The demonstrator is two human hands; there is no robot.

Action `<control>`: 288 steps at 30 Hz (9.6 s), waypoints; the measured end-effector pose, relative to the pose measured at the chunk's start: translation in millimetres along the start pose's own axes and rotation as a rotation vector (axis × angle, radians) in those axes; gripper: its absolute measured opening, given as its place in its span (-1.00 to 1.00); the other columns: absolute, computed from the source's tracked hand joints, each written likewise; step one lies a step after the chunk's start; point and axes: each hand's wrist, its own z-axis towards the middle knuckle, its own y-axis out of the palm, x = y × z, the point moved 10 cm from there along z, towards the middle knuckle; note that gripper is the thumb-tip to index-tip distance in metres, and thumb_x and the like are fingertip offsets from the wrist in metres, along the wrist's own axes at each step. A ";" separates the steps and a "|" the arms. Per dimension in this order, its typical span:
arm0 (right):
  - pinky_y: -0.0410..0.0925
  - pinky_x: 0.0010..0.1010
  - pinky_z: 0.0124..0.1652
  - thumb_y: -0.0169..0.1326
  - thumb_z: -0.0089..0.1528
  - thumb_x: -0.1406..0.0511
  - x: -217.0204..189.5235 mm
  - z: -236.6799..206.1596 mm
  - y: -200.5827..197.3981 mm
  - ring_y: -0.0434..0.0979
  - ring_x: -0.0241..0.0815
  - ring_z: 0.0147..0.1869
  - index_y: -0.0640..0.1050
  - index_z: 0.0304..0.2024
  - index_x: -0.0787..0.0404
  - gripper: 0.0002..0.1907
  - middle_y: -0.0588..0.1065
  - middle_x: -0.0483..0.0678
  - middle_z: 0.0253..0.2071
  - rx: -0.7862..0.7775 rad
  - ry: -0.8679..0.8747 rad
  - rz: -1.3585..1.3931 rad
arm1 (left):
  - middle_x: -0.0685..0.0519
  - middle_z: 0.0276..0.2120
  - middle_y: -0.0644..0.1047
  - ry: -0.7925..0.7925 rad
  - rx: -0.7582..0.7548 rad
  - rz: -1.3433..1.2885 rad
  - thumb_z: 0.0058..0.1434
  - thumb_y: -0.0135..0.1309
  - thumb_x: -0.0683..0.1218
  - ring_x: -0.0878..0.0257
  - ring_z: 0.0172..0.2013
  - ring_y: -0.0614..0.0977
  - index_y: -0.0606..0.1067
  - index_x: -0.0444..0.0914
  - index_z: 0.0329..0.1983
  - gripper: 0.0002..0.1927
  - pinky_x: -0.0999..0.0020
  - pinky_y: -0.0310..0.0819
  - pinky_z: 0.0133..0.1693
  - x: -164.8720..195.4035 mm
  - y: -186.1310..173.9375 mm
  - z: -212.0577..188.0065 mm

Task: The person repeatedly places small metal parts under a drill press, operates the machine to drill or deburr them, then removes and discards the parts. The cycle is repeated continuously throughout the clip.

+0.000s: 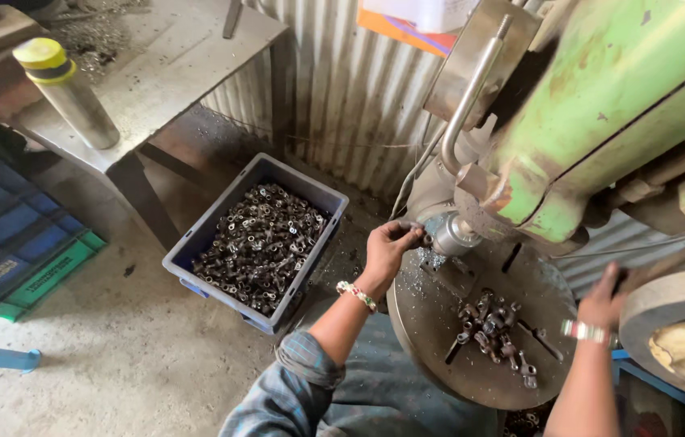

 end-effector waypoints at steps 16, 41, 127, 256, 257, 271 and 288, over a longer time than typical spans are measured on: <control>0.26 0.02 0.38 0.24 0.37 0.20 7.8 -60.9 -51.0 0.43 0.29 0.36 0.54 0.19 0.36 -0.55 0.49 0.24 0.26 -0.210 -0.128 -0.093 | 0.03 -0.31 0.66 0.146 0.298 0.080 0.24 0.24 -0.22 0.38 -0.30 0.62 0.63 -0.43 -0.17 -0.84 0.49 0.54 -0.20 18.5 -7.0 -33.3; 0.29 0.01 0.28 0.26 0.29 0.27 4.9 -53.7 -49.1 0.50 0.25 0.28 0.58 0.07 0.34 -0.64 0.55 0.19 0.11 -0.246 -0.023 -0.090 | 0.03 -0.54 0.62 -0.128 0.409 0.338 0.04 0.43 -0.07 0.44 -0.59 0.53 0.58 -0.42 -0.47 -0.68 0.52 0.43 -0.54 38.3 -20.7 -21.6; 0.19 -0.17 0.50 0.16 0.43 0.32 50.0 -97.8 -44.8 0.30 0.01 0.55 0.09 0.54 0.31 -0.25 0.28 0.12 0.49 -0.312 0.227 0.367 | -0.11 -0.45 0.61 0.151 -0.546 1.063 0.13 0.24 -0.02 -0.03 -0.39 0.65 0.65 -0.21 -0.18 -0.75 0.12 0.53 -0.31 -40.0 139.1 -162.2; 0.16 -0.50 -0.25 0.17 0.45 0.45 86.9 -81.4 -29.1 0.20 -0.39 -0.34 0.40 0.00 0.25 -0.81 0.31 -0.18 -0.28 -0.203 0.348 0.294 | -0.01 -0.51 0.59 -0.346 0.035 0.171 0.12 0.37 -0.09 0.30 -0.56 0.56 0.56 -0.40 -0.40 -0.72 0.37 0.53 -0.49 -29.9 -31.1 17.6; 0.20 -0.49 -0.14 0.17 0.45 0.47 81.1 -78.8 -30.2 0.25 -0.37 -0.24 0.38 0.03 0.28 -0.78 0.34 -0.15 -0.19 -0.195 0.276 0.290 | -0.02 -0.51 0.59 -0.345 0.022 0.165 0.12 0.37 -0.09 0.29 -0.56 0.57 0.56 -0.40 -0.40 -0.72 0.37 0.53 -0.49 -29.9 -31.1 18.3; 0.27 -0.51 -0.23 0.19 0.40 0.49 88.0 -77.1 -31.4 0.37 -0.39 -0.34 0.40 0.01 0.30 -0.77 0.44 -0.12 -0.31 -0.206 0.346 0.363 | 0.01 -0.51 0.58 -0.392 -0.077 0.071 0.13 0.36 -0.06 0.29 -0.54 0.60 0.55 -0.39 -0.38 -0.70 0.39 0.56 -0.45 -52.1 -18.0 8.3; 0.34 -0.27 -0.16 0.26 0.44 0.35 39.9 66.2 45.0 0.44 -0.09 -0.19 0.43 -0.14 0.38 -0.73 0.45 0.08 -0.22 0.115 0.207 0.269 | 0.03 -0.53 0.55 -0.410 -0.073 0.162 0.15 0.39 -0.02 0.32 -0.59 0.52 0.56 -0.42 -0.36 -0.65 0.42 0.45 -0.51 -54.3 -6.3 16.9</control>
